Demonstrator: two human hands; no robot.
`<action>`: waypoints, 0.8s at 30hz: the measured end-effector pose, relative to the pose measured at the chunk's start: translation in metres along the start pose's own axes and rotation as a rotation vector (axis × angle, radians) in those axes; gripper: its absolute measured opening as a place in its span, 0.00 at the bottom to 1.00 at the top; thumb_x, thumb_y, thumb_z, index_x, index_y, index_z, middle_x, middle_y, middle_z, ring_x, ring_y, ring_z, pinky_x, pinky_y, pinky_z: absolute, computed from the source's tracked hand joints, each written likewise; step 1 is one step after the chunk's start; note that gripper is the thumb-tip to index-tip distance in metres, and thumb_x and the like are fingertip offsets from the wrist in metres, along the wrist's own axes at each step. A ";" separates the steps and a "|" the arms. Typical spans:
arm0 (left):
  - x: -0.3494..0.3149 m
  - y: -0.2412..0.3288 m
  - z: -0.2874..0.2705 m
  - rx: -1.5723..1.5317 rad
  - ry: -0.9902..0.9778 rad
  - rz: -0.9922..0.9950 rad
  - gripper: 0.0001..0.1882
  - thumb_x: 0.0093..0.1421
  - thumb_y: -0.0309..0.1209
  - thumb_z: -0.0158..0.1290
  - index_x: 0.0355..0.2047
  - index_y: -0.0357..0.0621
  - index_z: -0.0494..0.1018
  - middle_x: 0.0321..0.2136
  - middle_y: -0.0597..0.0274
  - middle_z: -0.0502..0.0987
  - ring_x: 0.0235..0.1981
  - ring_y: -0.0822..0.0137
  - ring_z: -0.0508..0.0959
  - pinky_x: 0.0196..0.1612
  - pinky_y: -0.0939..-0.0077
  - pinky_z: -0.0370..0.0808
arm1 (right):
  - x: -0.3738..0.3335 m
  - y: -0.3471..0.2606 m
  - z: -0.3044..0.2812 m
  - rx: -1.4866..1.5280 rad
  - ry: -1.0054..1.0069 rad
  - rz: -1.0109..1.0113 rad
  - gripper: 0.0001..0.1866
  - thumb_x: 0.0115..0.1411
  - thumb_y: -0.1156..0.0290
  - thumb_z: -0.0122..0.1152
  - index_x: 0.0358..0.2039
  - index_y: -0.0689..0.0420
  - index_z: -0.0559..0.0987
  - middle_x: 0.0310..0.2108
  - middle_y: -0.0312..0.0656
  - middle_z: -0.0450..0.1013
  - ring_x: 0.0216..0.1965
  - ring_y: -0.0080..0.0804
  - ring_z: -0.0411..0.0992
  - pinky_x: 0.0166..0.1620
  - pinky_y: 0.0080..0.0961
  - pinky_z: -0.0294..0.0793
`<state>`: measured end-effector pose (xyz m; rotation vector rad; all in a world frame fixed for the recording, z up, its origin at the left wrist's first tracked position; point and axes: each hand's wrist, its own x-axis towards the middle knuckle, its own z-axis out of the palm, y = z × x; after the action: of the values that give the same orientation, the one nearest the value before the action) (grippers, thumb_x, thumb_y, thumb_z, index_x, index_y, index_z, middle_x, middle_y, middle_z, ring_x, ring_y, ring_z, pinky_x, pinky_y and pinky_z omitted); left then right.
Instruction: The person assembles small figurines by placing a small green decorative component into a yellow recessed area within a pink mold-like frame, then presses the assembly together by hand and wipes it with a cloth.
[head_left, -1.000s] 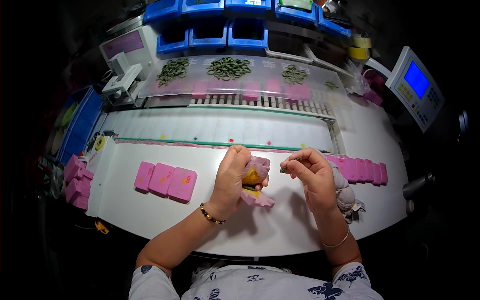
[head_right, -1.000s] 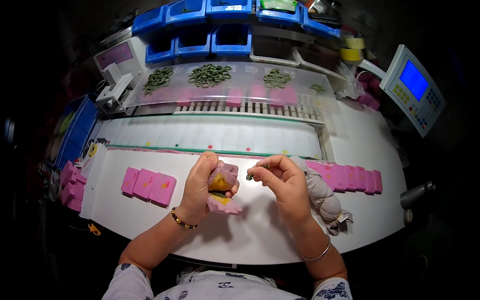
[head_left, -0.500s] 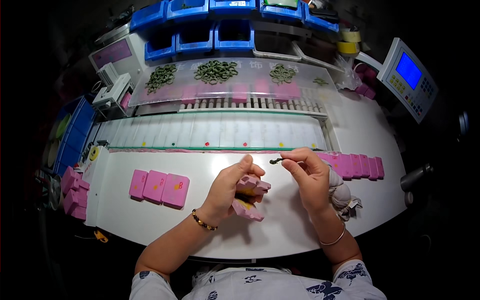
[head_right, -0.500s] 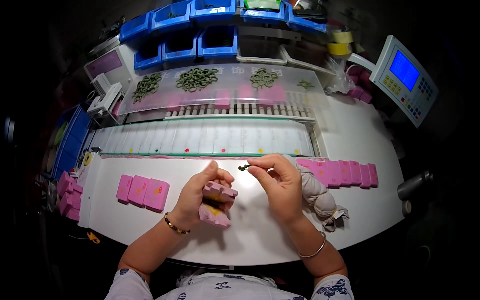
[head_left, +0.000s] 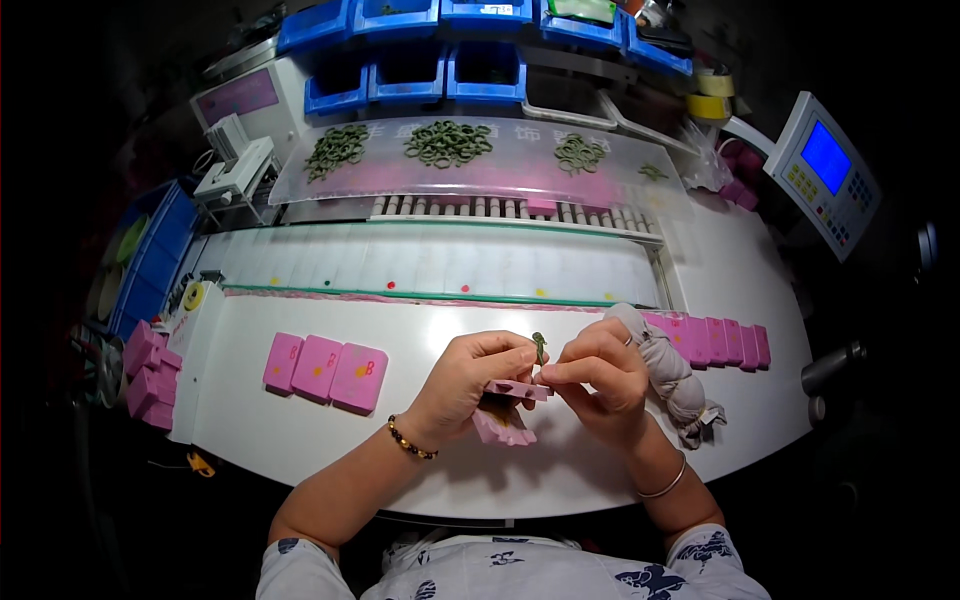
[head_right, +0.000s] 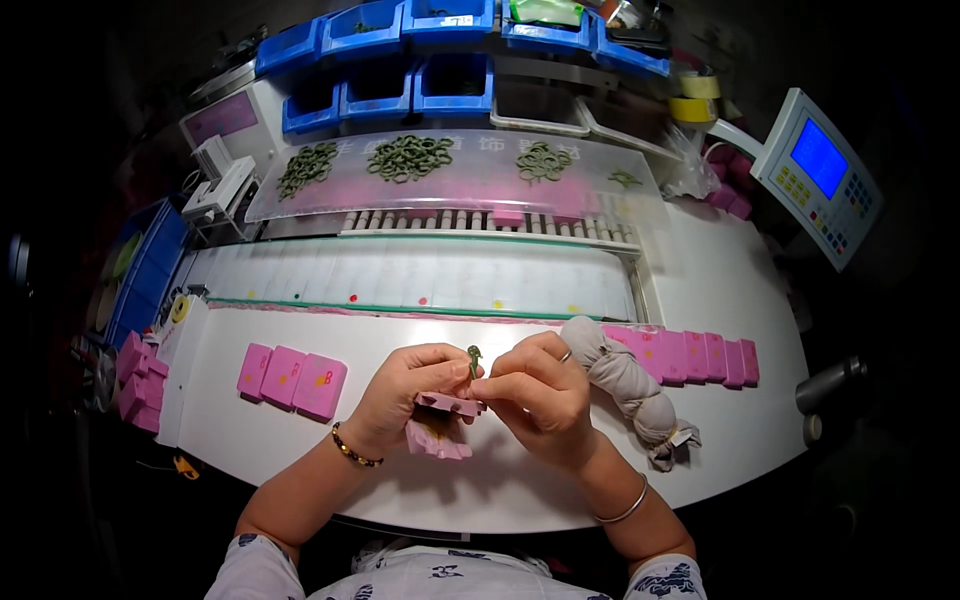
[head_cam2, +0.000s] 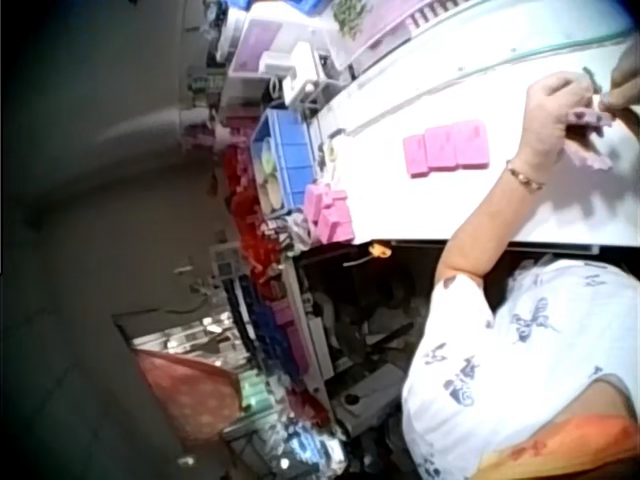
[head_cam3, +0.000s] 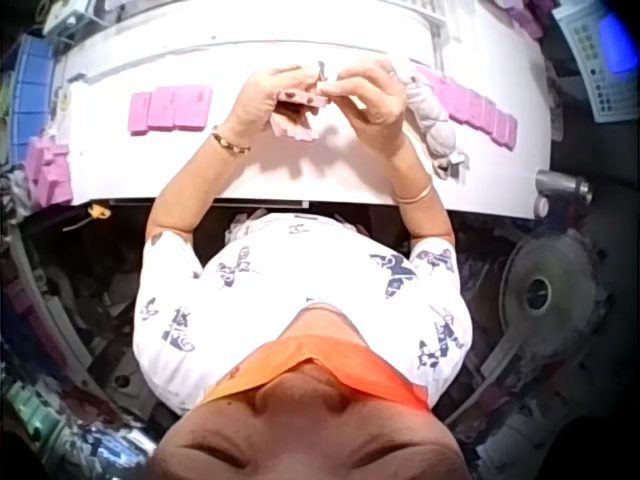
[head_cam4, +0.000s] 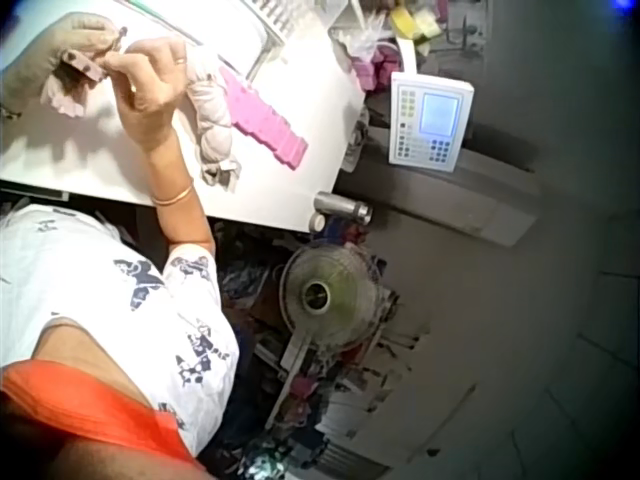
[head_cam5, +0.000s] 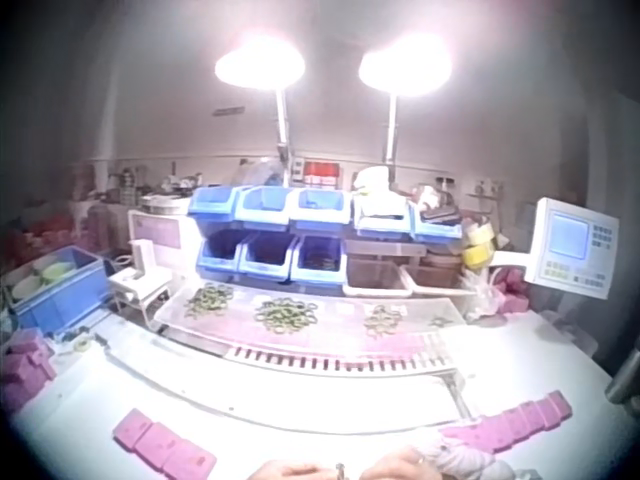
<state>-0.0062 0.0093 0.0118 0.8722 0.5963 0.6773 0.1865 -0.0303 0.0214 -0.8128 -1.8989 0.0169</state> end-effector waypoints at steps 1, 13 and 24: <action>0.000 0.001 -0.001 0.001 -0.011 0.003 0.12 0.65 0.33 0.53 0.37 0.34 0.75 0.27 0.61 0.77 0.28 0.69 0.81 0.31 0.78 0.78 | 0.001 0.000 -0.001 -0.021 -0.020 -0.019 0.13 0.41 0.79 0.73 0.29 0.53 0.82 0.27 0.34 0.73 0.29 0.32 0.69 0.31 0.26 0.69; -0.001 0.004 -0.002 0.080 -0.054 0.016 0.10 0.64 0.32 0.53 0.34 0.36 0.75 0.28 0.60 0.78 0.28 0.72 0.79 0.33 0.80 0.76 | -0.002 -0.003 -0.003 -0.182 -0.089 -0.148 0.13 0.39 0.76 0.68 0.30 0.53 0.82 0.31 0.33 0.76 0.31 0.33 0.71 0.30 0.25 0.74; 0.000 -0.001 -0.005 0.154 -0.073 0.065 0.06 0.63 0.27 0.55 0.35 0.36 0.74 0.31 0.64 0.78 0.32 0.76 0.78 0.37 0.81 0.75 | -0.003 -0.007 -0.001 -0.087 -0.091 -0.056 0.11 0.42 0.79 0.68 0.29 0.55 0.81 0.30 0.34 0.77 0.29 0.32 0.71 0.31 0.24 0.72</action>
<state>-0.0095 0.0117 0.0083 1.0593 0.5614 0.6615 0.1844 -0.0373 0.0214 -0.8293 -2.0195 -0.0642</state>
